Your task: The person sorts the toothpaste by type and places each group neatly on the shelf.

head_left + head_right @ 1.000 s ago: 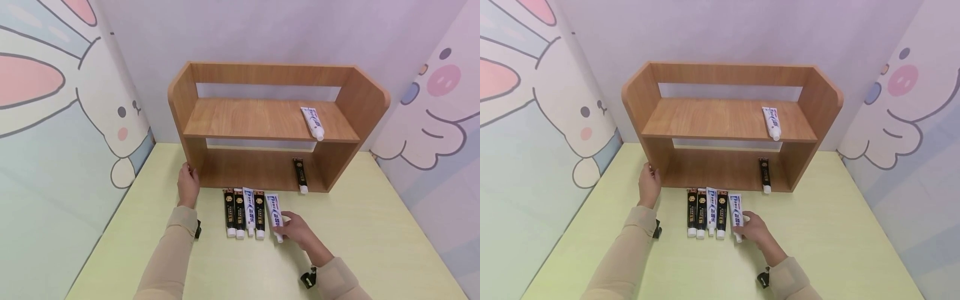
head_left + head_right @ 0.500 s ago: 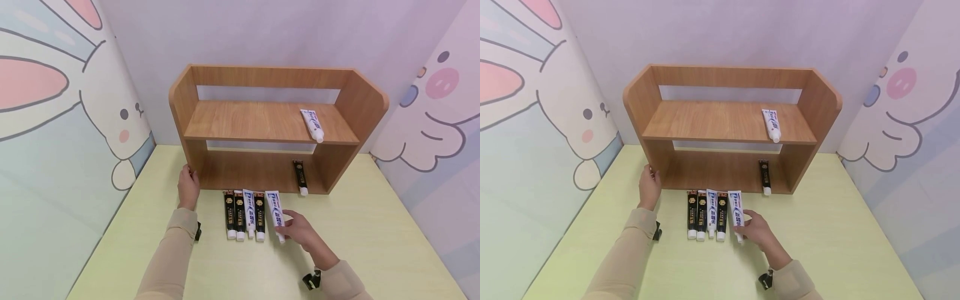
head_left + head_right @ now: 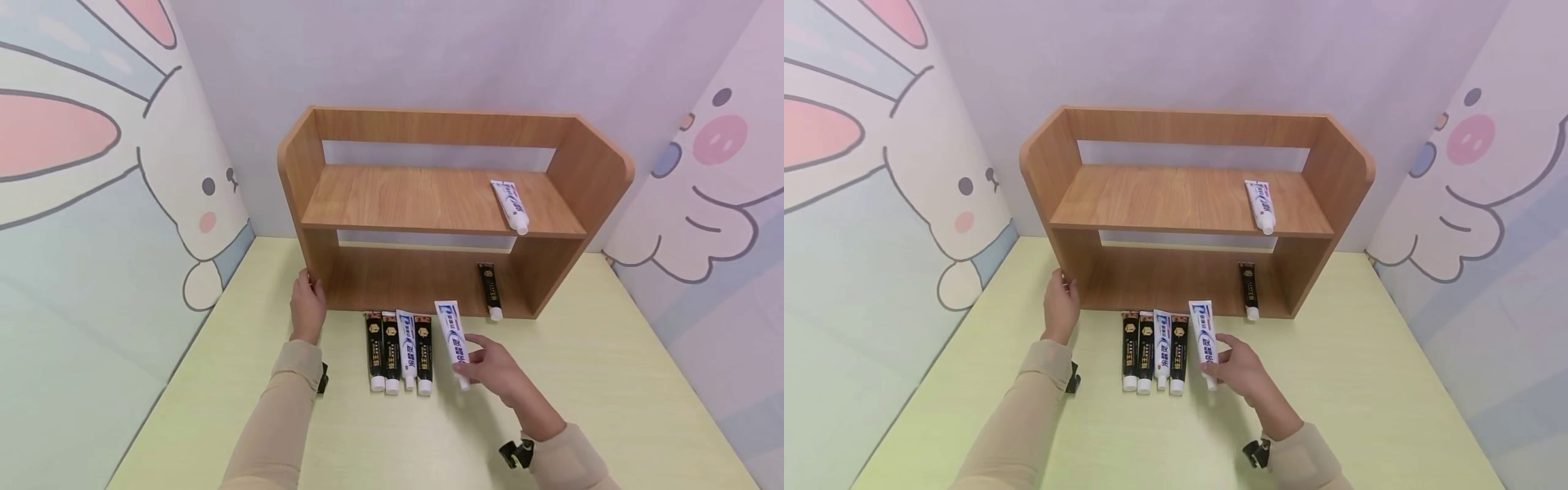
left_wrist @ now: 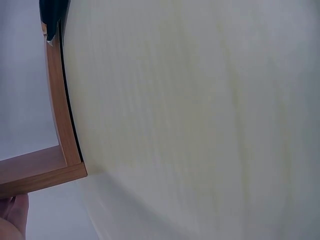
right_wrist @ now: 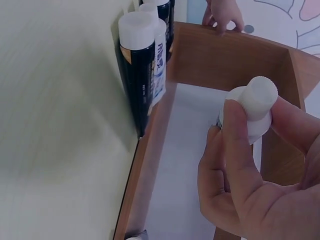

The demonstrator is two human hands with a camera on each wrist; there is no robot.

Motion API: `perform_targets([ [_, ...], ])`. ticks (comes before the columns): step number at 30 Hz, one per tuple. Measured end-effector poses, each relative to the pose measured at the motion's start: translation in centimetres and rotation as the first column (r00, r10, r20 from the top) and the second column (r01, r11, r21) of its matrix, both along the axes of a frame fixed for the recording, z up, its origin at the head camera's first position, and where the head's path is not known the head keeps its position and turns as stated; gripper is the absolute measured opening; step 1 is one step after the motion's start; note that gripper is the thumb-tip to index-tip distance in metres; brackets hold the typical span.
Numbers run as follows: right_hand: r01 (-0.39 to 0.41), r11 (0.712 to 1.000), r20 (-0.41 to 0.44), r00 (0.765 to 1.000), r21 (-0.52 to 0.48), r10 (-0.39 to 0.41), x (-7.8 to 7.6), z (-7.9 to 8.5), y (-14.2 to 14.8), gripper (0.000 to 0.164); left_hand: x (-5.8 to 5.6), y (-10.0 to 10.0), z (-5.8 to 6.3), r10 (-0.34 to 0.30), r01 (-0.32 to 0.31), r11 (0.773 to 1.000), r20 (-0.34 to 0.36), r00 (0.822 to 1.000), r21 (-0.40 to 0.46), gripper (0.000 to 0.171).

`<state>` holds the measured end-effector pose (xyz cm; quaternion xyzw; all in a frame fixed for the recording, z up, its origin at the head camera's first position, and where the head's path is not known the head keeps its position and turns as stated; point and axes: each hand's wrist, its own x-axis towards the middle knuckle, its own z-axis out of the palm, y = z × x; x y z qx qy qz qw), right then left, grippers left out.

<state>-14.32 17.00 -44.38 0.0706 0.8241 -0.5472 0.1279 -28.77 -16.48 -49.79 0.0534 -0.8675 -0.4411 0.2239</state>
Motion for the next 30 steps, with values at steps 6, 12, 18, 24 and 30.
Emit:
perform_targets([
  [6, -0.021, 1.000, -0.026, 0.999, -0.003, 0.021, 0.3, 1.2, 0.0, 0.067, 0.0, -0.1, -0.1, 0.003, -0.003, 1.000, 0.001, 1.000, -0.007, 0.034],
  [12, -0.025, 1.000, -0.032, 0.999, 0.011, 0.025, 0.4, 2.4, 0.1, 0.067, -0.1, 0.0, 0.3, -0.007, 0.007, 1.000, -0.009, 1.000, 0.001, 0.034],
  [18, -0.034, 0.999, -0.033, 0.999, 0.041, 0.035, 0.5, 3.5, 0.1, 0.067, -0.1, 0.1, 0.5, -0.013, 0.013, 1.000, 0.008, 1.000, 0.001, 0.033],
  [24, -0.036, 0.999, -0.052, 0.998, 0.036, 0.038, 0.7, 4.4, 0.0, 0.067, -0.4, 0.1, 0.6, -0.017, 0.017, 1.000, -0.027, 0.999, -0.025, 0.032],
  [30, -0.040, 0.998, -0.043, 0.998, 0.053, 0.042, 1.0, 4.9, 0.0, 0.068, -0.2, 0.0, 0.3, -0.010, 0.010, 1.000, -0.021, 1.000, -0.011, 0.032],
])
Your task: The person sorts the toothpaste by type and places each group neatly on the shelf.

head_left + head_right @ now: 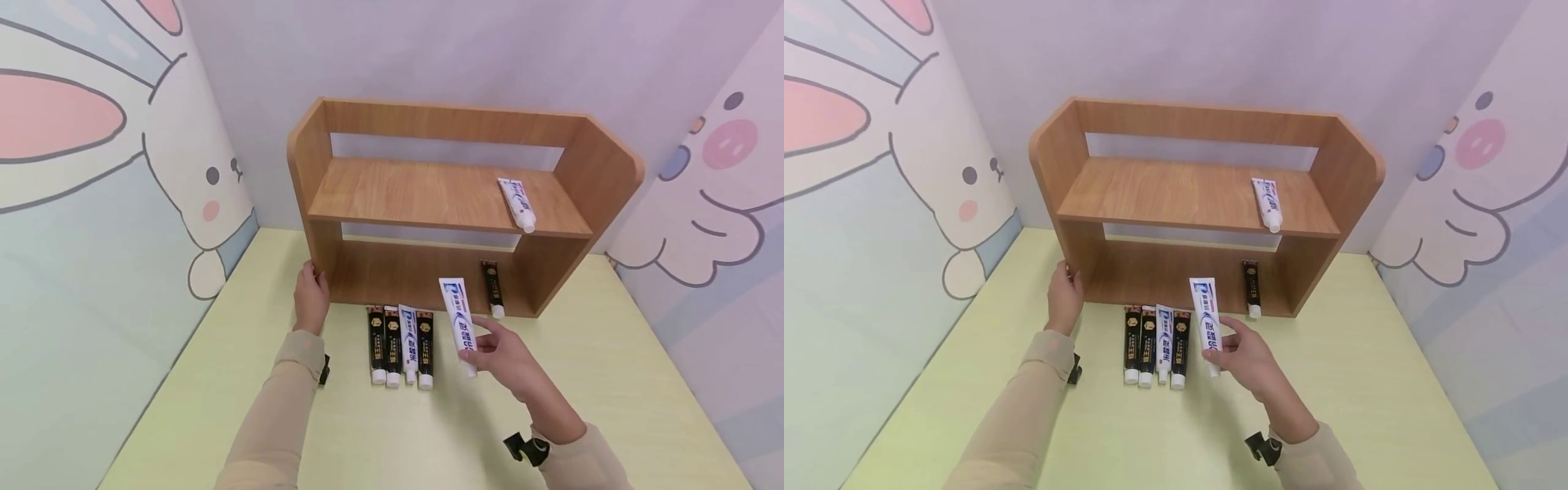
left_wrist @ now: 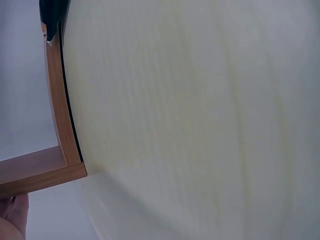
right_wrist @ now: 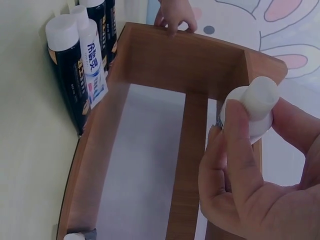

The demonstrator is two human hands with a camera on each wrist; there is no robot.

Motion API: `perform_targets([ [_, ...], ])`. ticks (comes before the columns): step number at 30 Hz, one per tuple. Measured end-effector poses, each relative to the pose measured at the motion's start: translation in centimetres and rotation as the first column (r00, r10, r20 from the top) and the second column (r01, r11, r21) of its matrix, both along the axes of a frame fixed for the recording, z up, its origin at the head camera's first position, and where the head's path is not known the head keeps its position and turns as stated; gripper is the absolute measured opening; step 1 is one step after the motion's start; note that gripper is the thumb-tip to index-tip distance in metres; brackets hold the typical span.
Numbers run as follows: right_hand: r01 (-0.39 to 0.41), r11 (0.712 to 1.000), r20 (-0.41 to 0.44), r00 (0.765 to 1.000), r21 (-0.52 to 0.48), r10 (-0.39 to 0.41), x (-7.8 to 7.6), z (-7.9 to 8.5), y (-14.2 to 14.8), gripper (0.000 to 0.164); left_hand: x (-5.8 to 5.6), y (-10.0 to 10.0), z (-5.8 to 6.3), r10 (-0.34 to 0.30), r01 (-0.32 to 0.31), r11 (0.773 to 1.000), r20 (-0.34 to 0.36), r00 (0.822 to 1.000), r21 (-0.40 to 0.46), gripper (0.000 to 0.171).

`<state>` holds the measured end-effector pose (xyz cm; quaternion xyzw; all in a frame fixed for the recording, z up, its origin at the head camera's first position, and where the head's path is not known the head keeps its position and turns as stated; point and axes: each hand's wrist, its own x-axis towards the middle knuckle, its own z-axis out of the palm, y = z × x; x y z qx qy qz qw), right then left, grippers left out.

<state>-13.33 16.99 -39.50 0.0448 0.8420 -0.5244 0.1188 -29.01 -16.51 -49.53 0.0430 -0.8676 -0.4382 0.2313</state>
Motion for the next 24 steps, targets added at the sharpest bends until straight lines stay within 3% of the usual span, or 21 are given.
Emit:
perform_targets([
  [17, -0.008, 1.000, -0.023, 1.000, -0.026, 0.008, 0.42, 0.59, -0.32, 0.066, 0.46, -0.36, -0.53, 0.005, -0.006, 1.000, 0.012, 1.000, 0.014, 0.033],
  [24, -0.004, 0.999, -0.029, 1.000, -0.033, 0.003, 0.43, 0.51, -0.04, 0.067, 0.35, 0.00, 0.02, -0.012, 0.012, 1.000, 0.009, 1.000, 0.013, 0.032],
])
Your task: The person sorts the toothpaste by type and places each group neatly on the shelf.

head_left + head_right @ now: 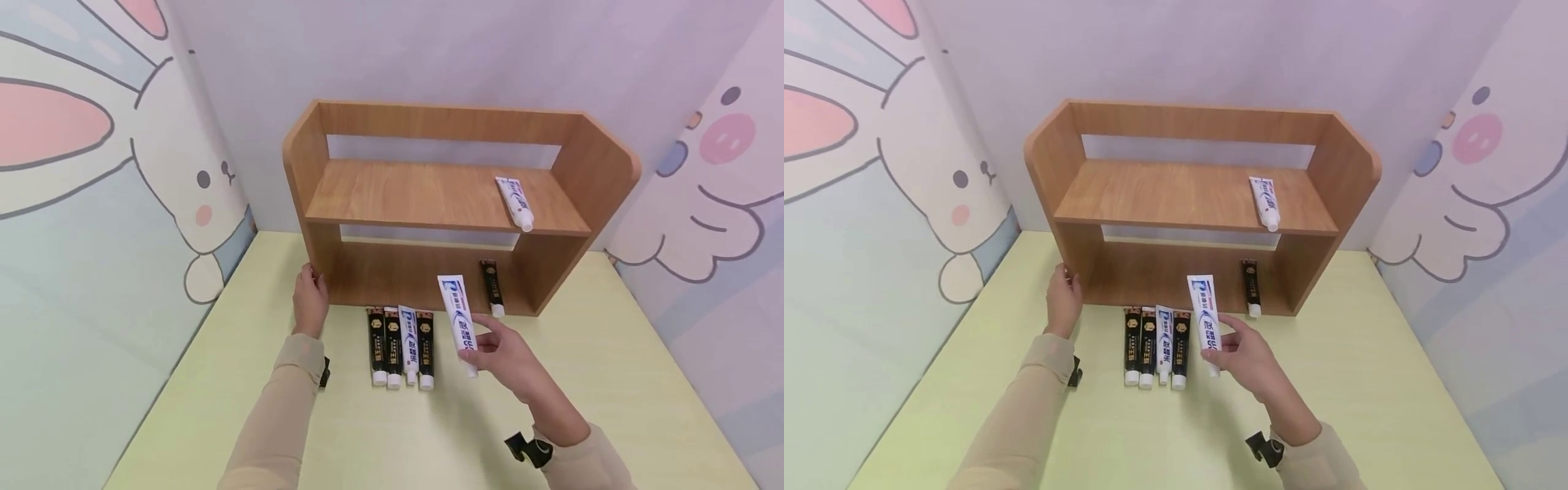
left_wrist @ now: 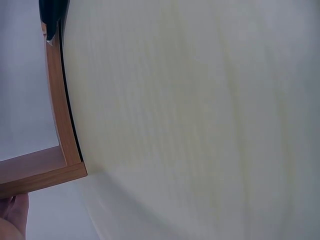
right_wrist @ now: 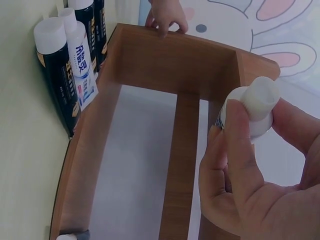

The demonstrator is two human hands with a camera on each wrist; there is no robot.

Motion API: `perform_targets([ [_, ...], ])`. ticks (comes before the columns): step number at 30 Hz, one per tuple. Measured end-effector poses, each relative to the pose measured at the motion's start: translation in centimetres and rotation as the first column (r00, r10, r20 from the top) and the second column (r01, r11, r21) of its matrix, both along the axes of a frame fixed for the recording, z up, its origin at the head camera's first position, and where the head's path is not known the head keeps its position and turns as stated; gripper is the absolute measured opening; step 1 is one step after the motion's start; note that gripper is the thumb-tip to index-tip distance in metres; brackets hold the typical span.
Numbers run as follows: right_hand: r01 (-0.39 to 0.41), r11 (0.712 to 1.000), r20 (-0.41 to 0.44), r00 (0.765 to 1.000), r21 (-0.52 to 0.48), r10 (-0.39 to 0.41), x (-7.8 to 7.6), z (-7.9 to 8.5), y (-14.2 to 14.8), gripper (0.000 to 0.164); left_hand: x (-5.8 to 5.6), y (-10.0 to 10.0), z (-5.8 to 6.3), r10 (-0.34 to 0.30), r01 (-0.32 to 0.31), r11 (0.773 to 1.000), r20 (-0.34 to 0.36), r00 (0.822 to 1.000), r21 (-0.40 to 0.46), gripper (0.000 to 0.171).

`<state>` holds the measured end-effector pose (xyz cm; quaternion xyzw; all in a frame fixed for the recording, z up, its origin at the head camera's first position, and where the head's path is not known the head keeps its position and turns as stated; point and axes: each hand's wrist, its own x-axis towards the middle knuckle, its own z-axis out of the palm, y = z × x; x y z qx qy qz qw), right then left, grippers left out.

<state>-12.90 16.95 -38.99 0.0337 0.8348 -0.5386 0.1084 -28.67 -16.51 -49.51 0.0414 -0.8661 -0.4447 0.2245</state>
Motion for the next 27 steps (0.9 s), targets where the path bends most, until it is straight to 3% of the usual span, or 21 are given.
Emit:
perform_targets([
  [14, -0.015, 0.999, -0.023, 1.000, 0.039, 0.016, 0.0, 1.6, 0.0, 0.070, -0.3, 0.0, 0.2, 0.006, -0.006, 1.000, -0.011, 1.000, -0.005, 0.031],
  [27, -0.039, 0.992, -0.110, 0.993, 0.122, 0.052, -1.2, 6.1, -0.2, 0.074, 0.0, 0.0, 0.0, 0.007, -0.007, 1.000, 0.018, 1.000, -0.003, 0.033],
])
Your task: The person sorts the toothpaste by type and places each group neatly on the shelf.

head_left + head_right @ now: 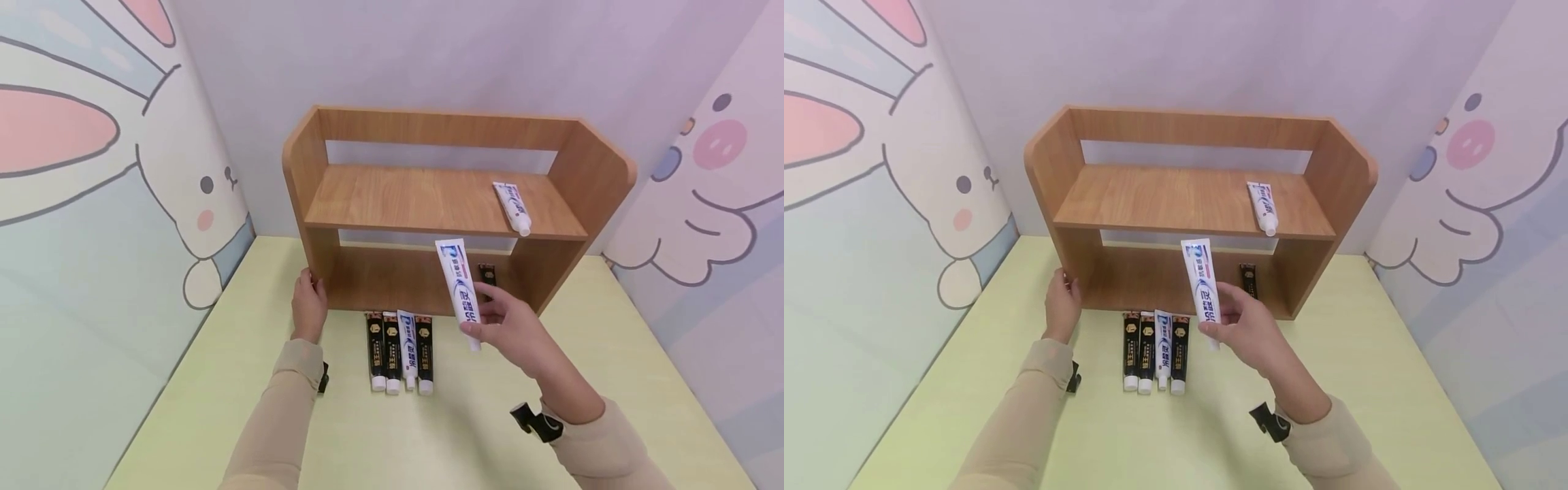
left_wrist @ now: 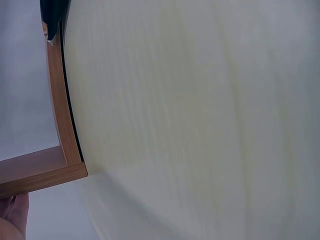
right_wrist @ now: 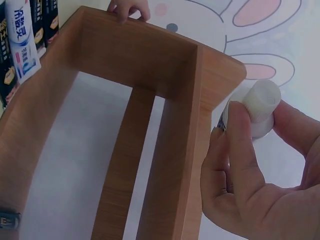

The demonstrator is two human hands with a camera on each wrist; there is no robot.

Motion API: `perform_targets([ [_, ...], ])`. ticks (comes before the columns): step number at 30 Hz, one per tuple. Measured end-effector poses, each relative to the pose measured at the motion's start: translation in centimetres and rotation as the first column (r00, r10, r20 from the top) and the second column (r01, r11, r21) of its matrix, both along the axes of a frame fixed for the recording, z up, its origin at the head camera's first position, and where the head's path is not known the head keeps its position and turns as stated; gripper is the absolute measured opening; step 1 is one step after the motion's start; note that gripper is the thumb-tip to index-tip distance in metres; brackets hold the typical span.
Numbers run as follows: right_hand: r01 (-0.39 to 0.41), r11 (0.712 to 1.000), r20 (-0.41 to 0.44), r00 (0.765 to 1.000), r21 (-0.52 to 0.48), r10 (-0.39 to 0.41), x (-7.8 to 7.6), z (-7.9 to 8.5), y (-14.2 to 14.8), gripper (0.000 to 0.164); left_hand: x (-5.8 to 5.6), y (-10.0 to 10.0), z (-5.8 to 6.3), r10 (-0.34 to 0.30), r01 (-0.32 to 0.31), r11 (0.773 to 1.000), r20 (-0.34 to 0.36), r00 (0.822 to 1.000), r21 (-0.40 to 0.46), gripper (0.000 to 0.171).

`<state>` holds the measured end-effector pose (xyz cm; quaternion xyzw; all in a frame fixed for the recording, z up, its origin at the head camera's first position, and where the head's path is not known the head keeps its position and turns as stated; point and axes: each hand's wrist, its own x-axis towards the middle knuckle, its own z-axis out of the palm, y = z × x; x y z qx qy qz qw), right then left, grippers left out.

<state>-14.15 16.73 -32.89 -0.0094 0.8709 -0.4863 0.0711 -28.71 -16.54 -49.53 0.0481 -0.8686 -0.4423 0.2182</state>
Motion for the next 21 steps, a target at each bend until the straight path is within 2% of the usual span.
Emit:
perform_targets([
  [10, -0.017, 1.000, -0.026, 1.000, 0.027, 0.017, -1.4, 2.8, 0.2, 0.075, 0.2, 0.1, 0.0, 0.015, -0.015, 1.000, 0.013, 1.000, -0.015, 0.034],
  [21, -0.008, 0.998, -0.017, 1.000, 0.056, 0.009, -4.2, 4.5, 0.0, 0.074, 0.2, 0.0, 0.0, 0.013, -0.013, 1.000, 0.010, 1.000, -0.015, 0.033],
])
